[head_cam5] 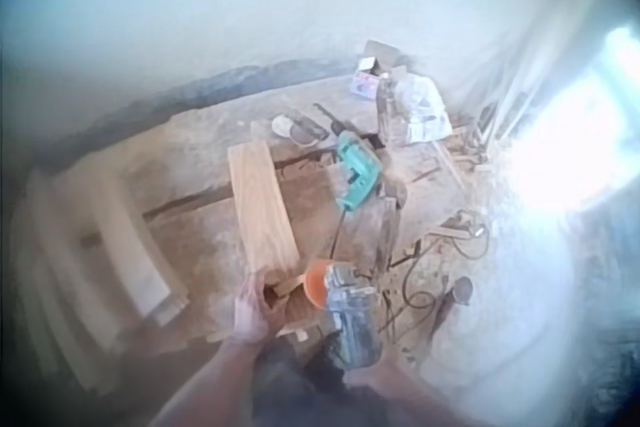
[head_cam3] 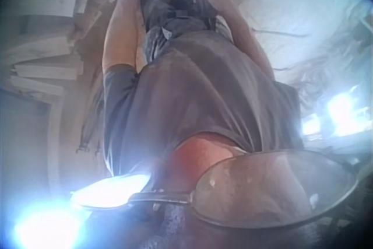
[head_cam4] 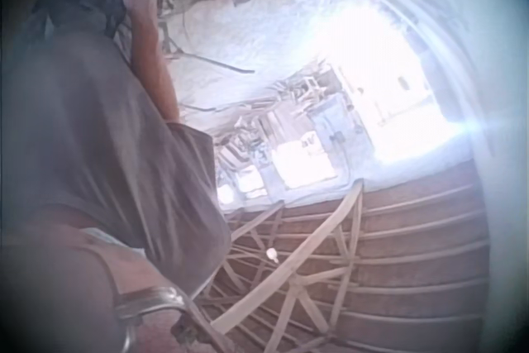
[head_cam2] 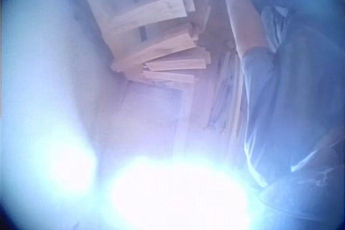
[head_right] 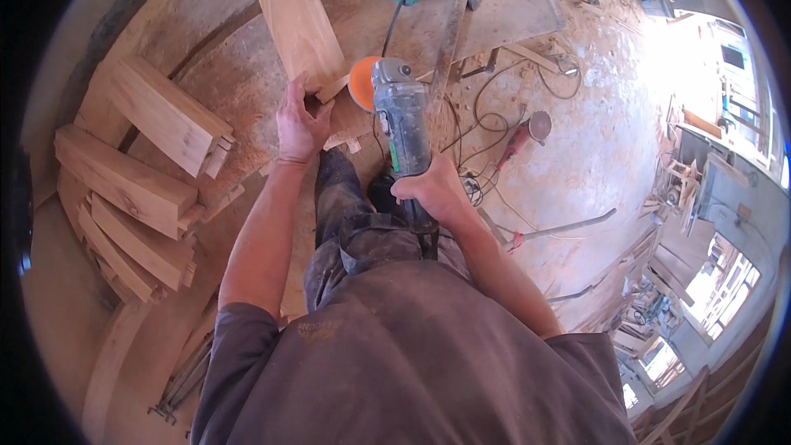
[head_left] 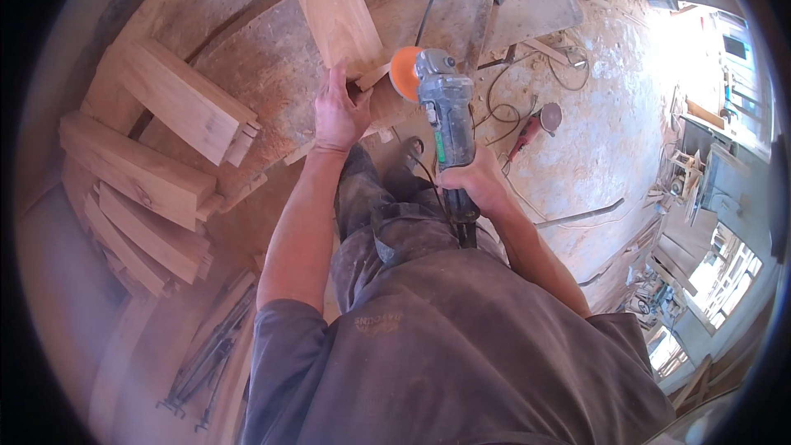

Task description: The person assembles small wooden parts by inserting wooden dowels into pre-drilled holes, tapping them with a hammer, and drilling additional holes. The person also uses an angle grinder to smooth the edges of the wooden pieces.

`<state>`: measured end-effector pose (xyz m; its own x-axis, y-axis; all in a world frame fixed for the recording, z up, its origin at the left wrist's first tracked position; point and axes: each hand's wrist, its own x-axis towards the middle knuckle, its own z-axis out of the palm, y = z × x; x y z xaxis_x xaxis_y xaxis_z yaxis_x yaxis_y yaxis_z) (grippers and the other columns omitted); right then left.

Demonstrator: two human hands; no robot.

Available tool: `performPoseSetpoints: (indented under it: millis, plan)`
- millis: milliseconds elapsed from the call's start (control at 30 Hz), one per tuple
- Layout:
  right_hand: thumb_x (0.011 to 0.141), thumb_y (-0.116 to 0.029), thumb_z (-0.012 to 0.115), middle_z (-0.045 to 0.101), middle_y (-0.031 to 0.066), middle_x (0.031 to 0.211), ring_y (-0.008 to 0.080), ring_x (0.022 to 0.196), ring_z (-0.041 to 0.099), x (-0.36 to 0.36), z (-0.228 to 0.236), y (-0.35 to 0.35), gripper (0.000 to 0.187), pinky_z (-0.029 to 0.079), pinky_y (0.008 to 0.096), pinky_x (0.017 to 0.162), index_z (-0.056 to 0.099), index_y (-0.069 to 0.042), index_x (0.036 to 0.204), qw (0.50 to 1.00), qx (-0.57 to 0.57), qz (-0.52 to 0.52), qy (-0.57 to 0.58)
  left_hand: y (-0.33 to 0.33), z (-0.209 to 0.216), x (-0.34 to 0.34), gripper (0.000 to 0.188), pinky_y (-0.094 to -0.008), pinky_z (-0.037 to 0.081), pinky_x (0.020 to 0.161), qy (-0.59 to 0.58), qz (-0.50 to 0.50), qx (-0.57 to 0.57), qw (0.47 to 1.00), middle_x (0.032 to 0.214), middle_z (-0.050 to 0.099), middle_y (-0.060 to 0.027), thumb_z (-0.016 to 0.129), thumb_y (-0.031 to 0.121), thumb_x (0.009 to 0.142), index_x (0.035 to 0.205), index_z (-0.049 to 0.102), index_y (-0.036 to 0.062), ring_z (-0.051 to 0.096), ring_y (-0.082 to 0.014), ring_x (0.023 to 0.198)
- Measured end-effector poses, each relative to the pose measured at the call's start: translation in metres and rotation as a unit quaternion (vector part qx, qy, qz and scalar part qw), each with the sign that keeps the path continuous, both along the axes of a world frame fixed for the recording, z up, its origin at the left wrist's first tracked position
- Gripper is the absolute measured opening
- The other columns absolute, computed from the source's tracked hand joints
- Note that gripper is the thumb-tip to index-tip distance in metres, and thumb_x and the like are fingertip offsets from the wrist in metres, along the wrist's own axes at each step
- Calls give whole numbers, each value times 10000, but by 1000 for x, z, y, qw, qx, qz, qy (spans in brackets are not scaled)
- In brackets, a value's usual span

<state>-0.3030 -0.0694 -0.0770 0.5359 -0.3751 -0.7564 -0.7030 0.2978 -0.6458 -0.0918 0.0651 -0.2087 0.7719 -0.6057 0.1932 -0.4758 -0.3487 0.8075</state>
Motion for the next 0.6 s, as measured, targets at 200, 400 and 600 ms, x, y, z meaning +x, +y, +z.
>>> performPoseSetpoints:
  millis: [200,400,600]
  plan:
    - [661,-128,781,674,72,748,159,697,650,3,5,2,276,514,330,662,657,0,873,999,-29,23,24,-2,4,0,682,-430,585,811,-13,-1,8,1000,1015,717,-134,838,52,765,1364,514,11,711,-331,931]
    - [656,-139,774,670,67,749,156,701,637,5,4,4,274,509,333,666,653,-1,860,999,-41,24,27,-1,3,0,683,-429,584,819,1,0,4,1000,1014,719,-135,842,37,757,1358,518,11,711,-333,938]
    - [649,-140,780,667,72,738,167,696,640,8,3,2,284,513,342,669,651,-3,861,997,-55,28,36,-3,4,2,644,-469,572,802,9,-1,-12,1000,1011,693,-153,790,-25,754,1335,517,38,697,-378,941]
